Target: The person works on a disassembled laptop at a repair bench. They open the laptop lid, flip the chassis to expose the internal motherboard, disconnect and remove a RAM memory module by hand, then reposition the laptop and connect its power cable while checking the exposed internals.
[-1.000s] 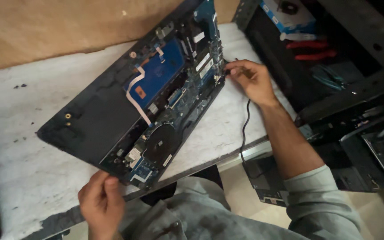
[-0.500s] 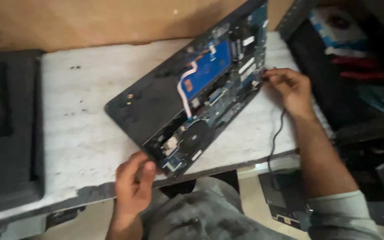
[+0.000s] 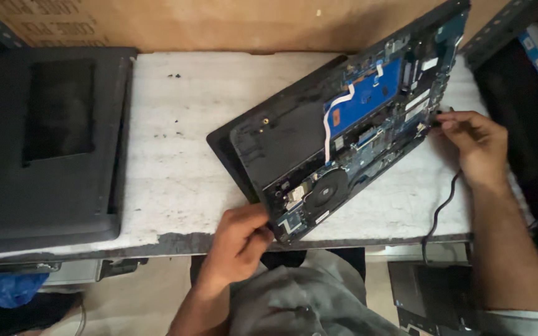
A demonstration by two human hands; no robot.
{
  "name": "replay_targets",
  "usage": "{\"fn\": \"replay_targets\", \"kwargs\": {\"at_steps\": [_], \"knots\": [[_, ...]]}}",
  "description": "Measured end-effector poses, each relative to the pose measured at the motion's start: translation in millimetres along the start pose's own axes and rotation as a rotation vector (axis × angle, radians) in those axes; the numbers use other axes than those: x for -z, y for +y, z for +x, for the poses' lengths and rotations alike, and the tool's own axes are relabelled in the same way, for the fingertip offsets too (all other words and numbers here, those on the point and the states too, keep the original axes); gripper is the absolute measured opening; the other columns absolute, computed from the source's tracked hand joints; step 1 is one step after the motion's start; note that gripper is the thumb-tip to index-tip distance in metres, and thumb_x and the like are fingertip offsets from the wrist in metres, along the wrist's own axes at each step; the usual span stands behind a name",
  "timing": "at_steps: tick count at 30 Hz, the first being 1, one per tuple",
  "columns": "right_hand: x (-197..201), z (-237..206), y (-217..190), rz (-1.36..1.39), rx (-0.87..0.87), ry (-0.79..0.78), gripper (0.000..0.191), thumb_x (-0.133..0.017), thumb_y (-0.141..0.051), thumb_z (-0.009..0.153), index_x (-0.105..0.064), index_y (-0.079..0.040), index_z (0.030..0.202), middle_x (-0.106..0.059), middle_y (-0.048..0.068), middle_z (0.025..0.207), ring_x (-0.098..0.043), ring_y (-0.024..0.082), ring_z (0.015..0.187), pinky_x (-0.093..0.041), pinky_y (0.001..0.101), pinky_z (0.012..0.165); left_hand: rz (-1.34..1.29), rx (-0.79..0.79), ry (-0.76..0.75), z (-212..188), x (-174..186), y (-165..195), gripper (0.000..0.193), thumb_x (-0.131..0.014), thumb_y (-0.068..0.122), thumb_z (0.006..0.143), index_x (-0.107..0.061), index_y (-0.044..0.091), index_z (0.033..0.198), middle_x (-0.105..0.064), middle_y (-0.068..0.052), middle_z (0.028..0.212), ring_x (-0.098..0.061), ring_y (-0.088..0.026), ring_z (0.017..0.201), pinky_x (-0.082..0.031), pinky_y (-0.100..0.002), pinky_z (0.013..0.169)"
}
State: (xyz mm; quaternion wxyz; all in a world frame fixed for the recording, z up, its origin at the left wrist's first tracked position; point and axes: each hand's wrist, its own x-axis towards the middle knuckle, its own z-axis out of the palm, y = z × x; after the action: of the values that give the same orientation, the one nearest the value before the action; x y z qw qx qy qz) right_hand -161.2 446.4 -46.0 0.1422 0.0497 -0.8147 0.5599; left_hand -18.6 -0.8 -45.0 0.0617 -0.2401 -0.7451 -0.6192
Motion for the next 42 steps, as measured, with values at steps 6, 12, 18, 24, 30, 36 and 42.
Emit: {"fn": "replay_targets", "kwargs": {"at_steps": [6, 12, 18, 24, 30, 36, 42], "knots": [[0, 0, 4, 0.022, -0.031, 0.001, 0.016, -0.066, 0.002, 0.101, -0.071, 0.003, 0.117, -0.073, 0.009, 0.113, -0.070, 0.015, 0.102, -0.056, 0.0272, 0.095, 0.097, -0.099, -0.036, -1, 1, -3, 0.009, -0.057, 0.002, 0.074, -0.061, 0.001, 0.082, -0.061, -0.018, 0.078, -0.062, -0.042, 0.075, -0.046, -0.047, 0.063], [0, 2, 3, -0.029, -0.052, -0.010, 0.017, -0.066, 0.003, 0.103, -0.071, 0.003, 0.119, -0.073, 0.010, 0.113, -0.070, 0.017, 0.102, -0.055, 0.0280, 0.095, 0.061, -0.050, 0.074, -8, -4, -17, 0.005, -0.054, 0.003, 0.077, -0.058, 0.000, 0.077, -0.060, -0.016, 0.074, -0.063, -0.035, 0.070, -0.046, -0.042, 0.061], [0, 3, 9, -0.012, 0.015, -0.029, 0.020, -0.063, 0.006, 0.101, -0.070, 0.006, 0.119, -0.072, 0.013, 0.114, -0.070, 0.019, 0.103, -0.056, 0.0301, 0.098, -0.312, 0.065, 0.377, -18, -6, -25, 0.022, -0.044, 0.005, 0.084, -0.064, -0.002, 0.080, -0.054, -0.003, 0.064, -0.044, -0.009, 0.056, -0.034, -0.026, 0.053], [-1, 5, 8, 0.102, -0.020, -0.016, 0.015, -0.065, 0.003, 0.101, -0.068, 0.005, 0.116, -0.072, 0.011, 0.115, -0.070, 0.019, 0.100, -0.058, 0.0310, 0.095, -0.374, 0.103, 0.422, -19, -8, -25, 0.022, -0.048, 0.005, 0.092, -0.065, -0.003, 0.081, -0.056, -0.002, 0.067, -0.047, -0.007, 0.060, -0.036, -0.025, 0.054], [-1, 2, 2, 0.001, -0.049, -0.018, 0.019, -0.065, 0.002, 0.100, -0.070, 0.005, 0.117, -0.073, 0.013, 0.110, -0.071, 0.019, 0.098, -0.056, 0.0303, 0.095, -0.349, 0.112, 0.420, -16, -9, -23, 0.022, -0.048, 0.004, 0.093, -0.066, -0.003, 0.083, -0.058, -0.002, 0.068, -0.049, -0.006, 0.060, -0.037, -0.024, 0.054], [-1, 3, 3, 0.038, -0.003, -0.060, 0.017, -0.066, 0.001, 0.101, -0.070, 0.005, 0.117, -0.073, 0.011, 0.109, -0.069, 0.017, 0.096, -0.055, 0.0291, 0.093, -0.305, 0.129, 0.410, -16, -8, -18, 0.022, -0.048, 0.005, 0.094, -0.066, -0.002, 0.083, -0.056, -0.001, 0.066, -0.048, -0.006, 0.060, -0.036, -0.024, 0.055], [2, 3, 7, 0.023, -0.016, -0.052, 0.018, -0.066, 0.001, 0.100, -0.070, 0.004, 0.118, -0.072, 0.009, 0.106, -0.069, 0.016, 0.096, -0.053, 0.0277, 0.093, -0.312, 0.120, 0.401, -16, -8, -18, 0.022, -0.048, 0.006, 0.094, -0.067, -0.002, 0.085, -0.055, 0.000, 0.066, -0.048, -0.006, 0.061, -0.036, -0.024, 0.056]]}}
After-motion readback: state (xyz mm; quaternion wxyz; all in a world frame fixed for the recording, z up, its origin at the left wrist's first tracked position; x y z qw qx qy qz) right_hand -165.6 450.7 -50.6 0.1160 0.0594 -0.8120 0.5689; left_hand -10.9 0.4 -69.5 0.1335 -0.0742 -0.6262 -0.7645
